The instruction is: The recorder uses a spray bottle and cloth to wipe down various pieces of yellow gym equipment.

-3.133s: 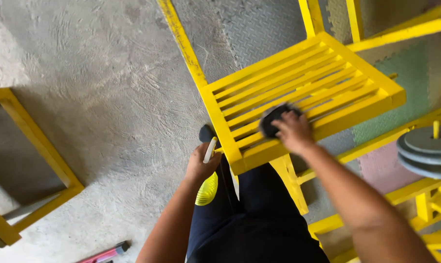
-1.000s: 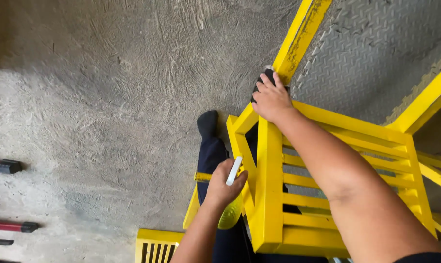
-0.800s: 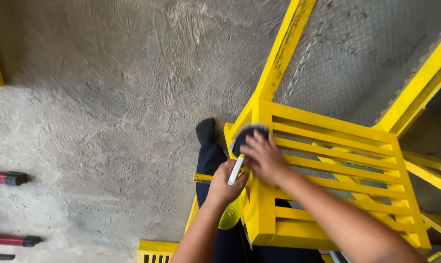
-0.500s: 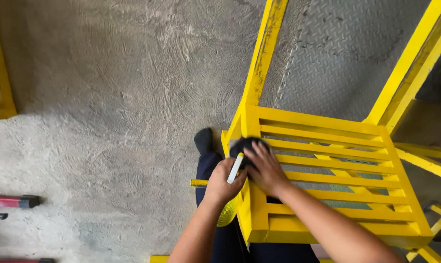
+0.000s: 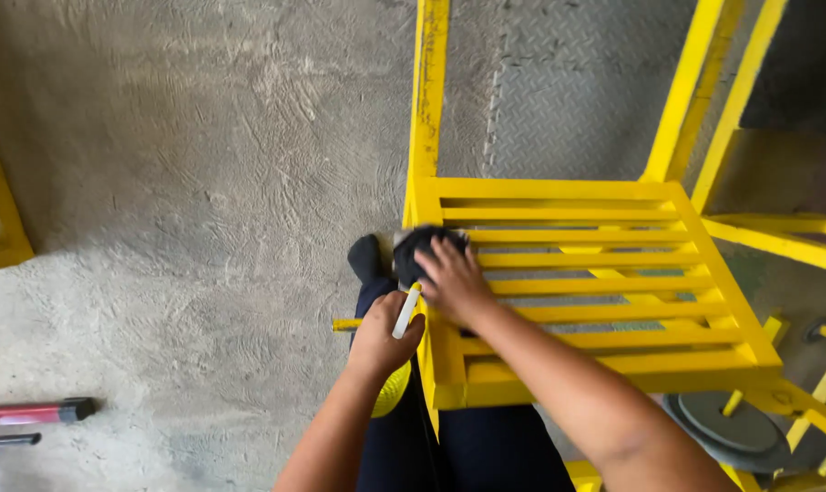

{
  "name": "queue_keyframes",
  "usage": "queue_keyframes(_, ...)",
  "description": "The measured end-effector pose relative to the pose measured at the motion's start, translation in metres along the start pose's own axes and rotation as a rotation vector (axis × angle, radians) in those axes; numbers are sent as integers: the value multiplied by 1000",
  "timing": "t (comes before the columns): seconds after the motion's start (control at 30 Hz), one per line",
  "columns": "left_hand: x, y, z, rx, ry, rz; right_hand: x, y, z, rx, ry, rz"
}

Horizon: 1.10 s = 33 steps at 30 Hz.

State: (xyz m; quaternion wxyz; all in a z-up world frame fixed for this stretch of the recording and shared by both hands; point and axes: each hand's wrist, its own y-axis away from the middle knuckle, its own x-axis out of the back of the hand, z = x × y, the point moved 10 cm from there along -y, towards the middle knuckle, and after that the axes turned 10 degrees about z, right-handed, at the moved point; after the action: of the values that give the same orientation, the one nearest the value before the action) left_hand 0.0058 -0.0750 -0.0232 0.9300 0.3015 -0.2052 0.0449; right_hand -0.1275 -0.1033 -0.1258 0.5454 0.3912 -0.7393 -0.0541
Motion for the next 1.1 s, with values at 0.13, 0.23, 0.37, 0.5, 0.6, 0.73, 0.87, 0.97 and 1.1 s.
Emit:
queue_keyframes(0.13,-8,29,11,-59,-107,-57,59,118,-47,-14,-124,39)
queue_keyframes(0.23,-8,39,38,-127,-217,-137,85,169,-13,36,-205,258)
queue_keyframes(0.37,-21,73,46,-190,-319,-306,92,246,90,-101,2,440)
queue_keyframes(0.5,-33,71,75,-329,-374,-378,111,271,165,-470,249,637)
queue_keyframes(0.6,-42,81,93,-321,-437,-443,103,251,125,-706,229,492)
queue_keyframes(0.73,-67,87,114,-420,-479,-459,55,210,8,-419,-1065,753)
queue_keyframes(0.87,-82,108,144,-364,-530,-528,73,217,-55,-202,-29,579)
queue_keyframes(0.97,-102,117,153,-381,-539,-537,72,242,17,-187,-29,520)
queue_keyframes(1.1,-145,127,164,-461,-531,-533,67,316,212,-591,-35,713)
